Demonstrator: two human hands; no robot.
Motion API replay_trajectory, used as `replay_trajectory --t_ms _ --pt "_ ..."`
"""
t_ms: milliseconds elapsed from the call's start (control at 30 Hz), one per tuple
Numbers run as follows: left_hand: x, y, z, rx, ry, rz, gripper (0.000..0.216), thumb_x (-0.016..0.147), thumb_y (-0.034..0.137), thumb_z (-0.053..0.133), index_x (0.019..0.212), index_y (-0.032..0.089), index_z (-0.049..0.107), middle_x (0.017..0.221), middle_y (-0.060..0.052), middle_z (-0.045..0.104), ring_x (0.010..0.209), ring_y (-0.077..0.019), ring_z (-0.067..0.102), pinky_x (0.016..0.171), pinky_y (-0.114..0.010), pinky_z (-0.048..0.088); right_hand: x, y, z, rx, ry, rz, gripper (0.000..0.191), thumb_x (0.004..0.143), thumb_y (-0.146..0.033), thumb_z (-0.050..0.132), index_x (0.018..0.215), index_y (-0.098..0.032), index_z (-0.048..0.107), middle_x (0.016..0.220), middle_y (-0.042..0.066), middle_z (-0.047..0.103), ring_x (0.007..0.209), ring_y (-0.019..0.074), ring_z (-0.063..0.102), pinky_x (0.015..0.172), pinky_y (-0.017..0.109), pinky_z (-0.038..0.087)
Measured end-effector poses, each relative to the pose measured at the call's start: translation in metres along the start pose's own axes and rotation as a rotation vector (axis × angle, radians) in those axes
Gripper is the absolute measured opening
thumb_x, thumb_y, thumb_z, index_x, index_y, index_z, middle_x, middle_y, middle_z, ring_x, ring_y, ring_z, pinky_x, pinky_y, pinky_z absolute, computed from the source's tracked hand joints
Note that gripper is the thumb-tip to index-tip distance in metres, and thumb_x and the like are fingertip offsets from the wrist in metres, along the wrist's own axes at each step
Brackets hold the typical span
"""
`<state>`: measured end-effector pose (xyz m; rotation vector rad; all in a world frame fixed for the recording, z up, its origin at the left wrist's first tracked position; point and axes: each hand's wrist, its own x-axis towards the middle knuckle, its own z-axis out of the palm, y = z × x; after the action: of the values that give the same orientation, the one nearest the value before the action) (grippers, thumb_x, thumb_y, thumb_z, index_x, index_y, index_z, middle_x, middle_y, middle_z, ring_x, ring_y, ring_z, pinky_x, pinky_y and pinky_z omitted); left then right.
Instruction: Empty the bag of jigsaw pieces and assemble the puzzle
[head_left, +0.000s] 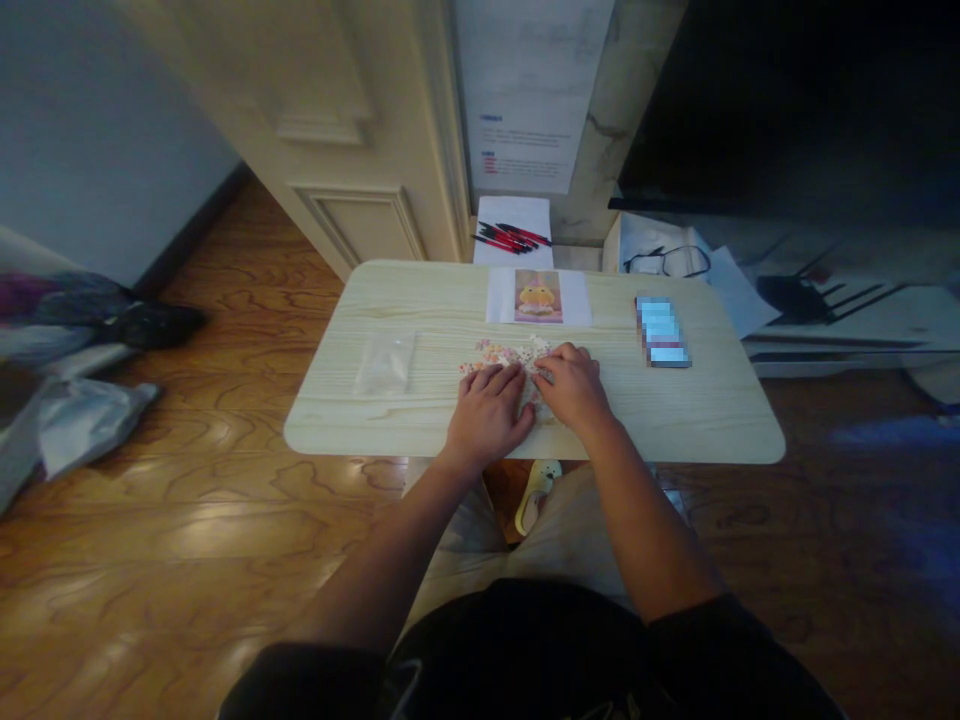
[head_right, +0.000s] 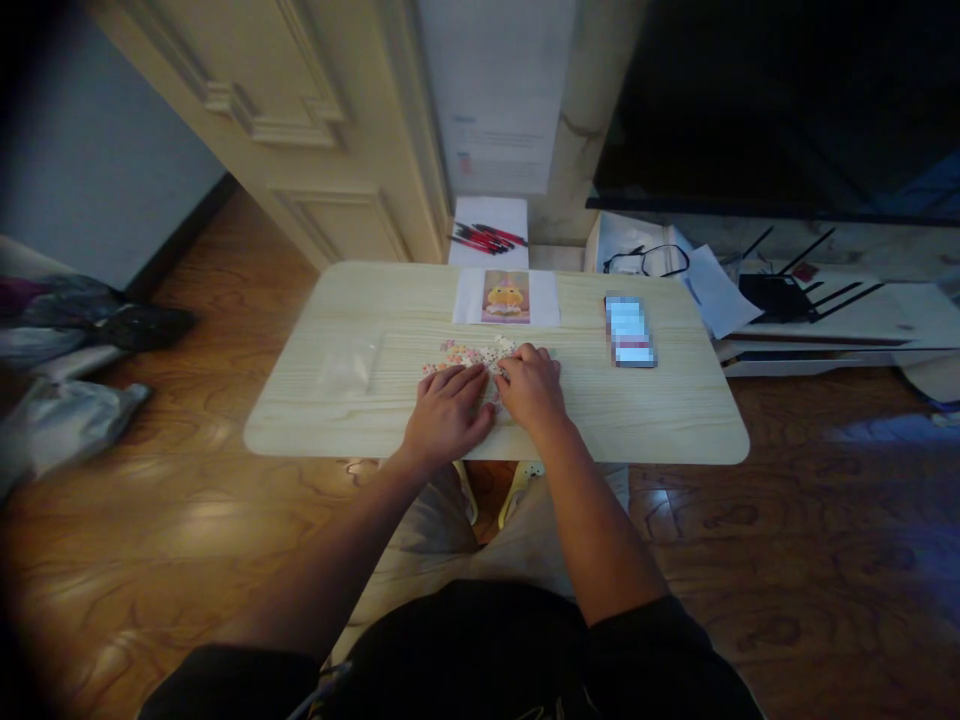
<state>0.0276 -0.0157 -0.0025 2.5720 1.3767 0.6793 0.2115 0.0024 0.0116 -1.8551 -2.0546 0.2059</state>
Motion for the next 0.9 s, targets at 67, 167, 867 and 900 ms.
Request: replay_trajectory --t_ms 67,167,867,900 --pt "0.000 0.000 -0.001 -0.003 -0.001 0.002 0.043 0.097 0.040 0.057 0.136 0.024 0.064 0.145 -0.008 0.063 0.133 -0.0334 0.053 0.113 -0.055 0.037 0.000 0.000 0.000 0.012 0.021 -0.007 0.016 0.098 -0.029 0.063 0.103 -0.024 0.077 0.114 0.011 0.066 0.111 0.0305 0.054 0.094 0.045 0.043" --pt "-0.001 0.000 -0.001 -0.015 0.011 -0.014 0.037 0.096 0.039 0.058 0.128 0.023 0.067 0.134 -0.009 0.068 0.126 -0.0319 0.056 0.109 -0.052 0.040 -0.001 0.001 0.002 0.077 0.065 0.020 0.021 0.101 -0.028 0.056 0.102 -0.023 0.076 0.111 0.011 0.066 0.108 0.0287 0.056 0.096 0.043 0.043" --pt "-0.003 -0.005 0.004 -0.050 0.103 -0.129 0.025 0.092 0.027 0.062 0.112 0.023 0.076 0.121 -0.004 0.075 0.114 -0.0274 0.061 0.102 -0.047 0.044 0.001 -0.015 0.007 0.058 -0.012 0.100 0.007 0.091 -0.023 0.066 0.095 -0.023 0.071 0.111 0.008 0.067 0.111 0.0290 0.057 0.091 0.042 0.043" --pt "-0.003 -0.005 0.004 -0.054 0.101 -0.125 0.025 0.092 0.027 0.062 0.111 0.023 0.076 0.121 -0.004 0.075 0.114 -0.0274 0.061 0.102 -0.047 0.044 0.001 -0.014 0.006 0.063 -0.002 0.097 0.006 0.091 -0.022 0.066 0.094 -0.023 0.071 0.110 0.008 0.067 0.110 0.0289 0.057 0.091 0.042 0.043"
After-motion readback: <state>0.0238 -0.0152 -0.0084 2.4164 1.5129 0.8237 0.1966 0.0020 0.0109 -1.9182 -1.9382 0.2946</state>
